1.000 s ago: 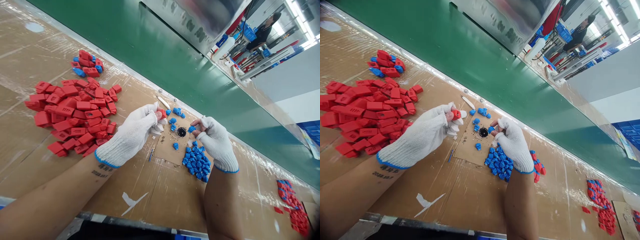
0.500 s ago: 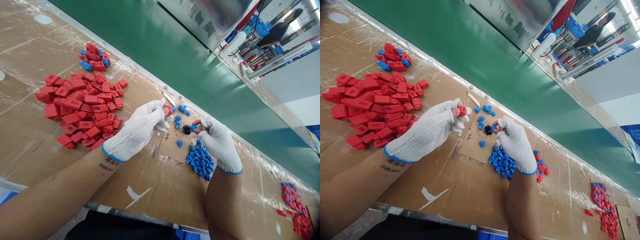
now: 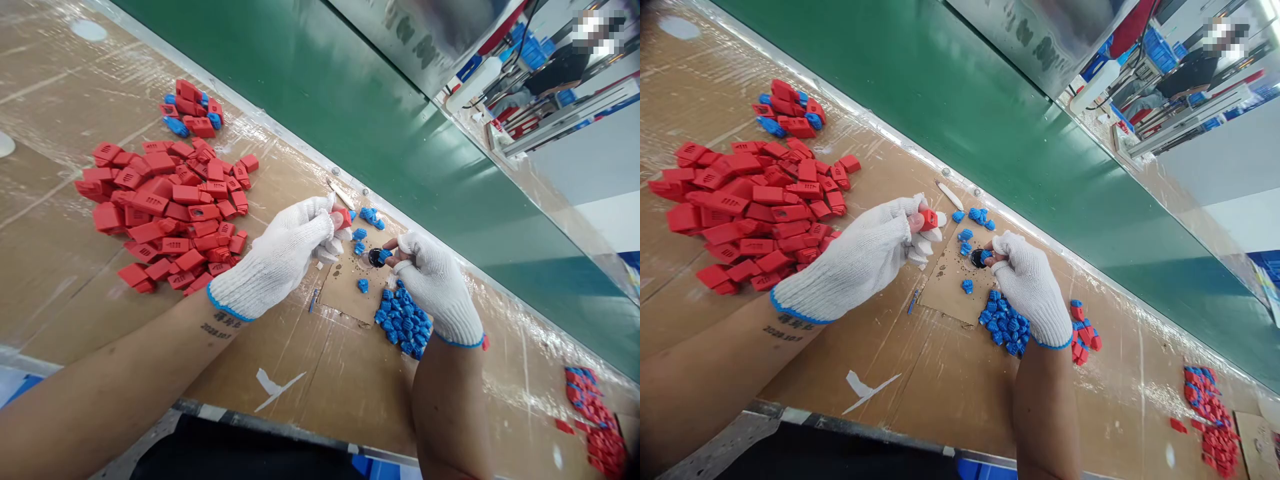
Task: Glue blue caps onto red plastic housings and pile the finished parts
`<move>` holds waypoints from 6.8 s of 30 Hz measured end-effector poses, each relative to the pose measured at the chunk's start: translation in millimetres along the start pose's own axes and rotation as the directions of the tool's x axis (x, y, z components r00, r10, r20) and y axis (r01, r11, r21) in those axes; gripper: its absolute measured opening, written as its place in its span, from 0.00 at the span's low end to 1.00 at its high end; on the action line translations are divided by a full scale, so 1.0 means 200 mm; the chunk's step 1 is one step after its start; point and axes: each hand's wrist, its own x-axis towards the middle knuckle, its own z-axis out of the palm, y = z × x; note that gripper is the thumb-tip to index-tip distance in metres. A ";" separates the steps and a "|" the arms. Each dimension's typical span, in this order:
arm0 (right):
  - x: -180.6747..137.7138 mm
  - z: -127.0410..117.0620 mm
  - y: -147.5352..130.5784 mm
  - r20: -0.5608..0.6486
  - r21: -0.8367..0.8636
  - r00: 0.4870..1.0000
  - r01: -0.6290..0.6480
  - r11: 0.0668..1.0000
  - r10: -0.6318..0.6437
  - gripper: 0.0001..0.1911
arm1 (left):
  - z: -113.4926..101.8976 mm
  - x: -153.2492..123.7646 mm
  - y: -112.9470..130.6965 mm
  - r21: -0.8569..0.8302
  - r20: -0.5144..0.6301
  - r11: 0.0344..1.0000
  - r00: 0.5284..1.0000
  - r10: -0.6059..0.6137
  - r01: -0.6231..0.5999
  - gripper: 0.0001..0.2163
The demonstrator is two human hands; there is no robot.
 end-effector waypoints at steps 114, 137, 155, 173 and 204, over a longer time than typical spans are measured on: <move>-0.19 0.01 -0.31 -0.377 0.712 0.923 0.339 0.615 -0.073 0.23 | 0.06 -0.17 -0.10 -0.102 0.304 0.993 0.952 -0.031 0.065 0.21; -0.18 0.07 -0.33 -0.269 0.763 0.961 0.252 0.596 -0.063 0.06 | 0.04 -0.18 -0.11 -0.085 0.322 0.988 0.942 -0.098 0.132 0.24; -0.19 0.12 -0.35 -0.421 0.665 0.901 0.386 0.639 -0.106 0.17 | 0.06 -0.19 -0.04 0.296 0.348 0.733 0.784 0.514 -0.612 0.16; -0.16 0.11 -0.40 -0.460 0.443 0.872 0.389 0.808 -0.168 0.10 | 0.04 -0.19 -0.07 0.590 0.422 0.274 0.579 0.698 -0.760 0.16; -0.20 -0.05 -0.37 -0.399 0.902 0.897 0.346 0.258 0.193 0.19 | 0.05 -0.20 -0.01 0.305 0.181 0.920 0.964 0.197 -0.245 0.24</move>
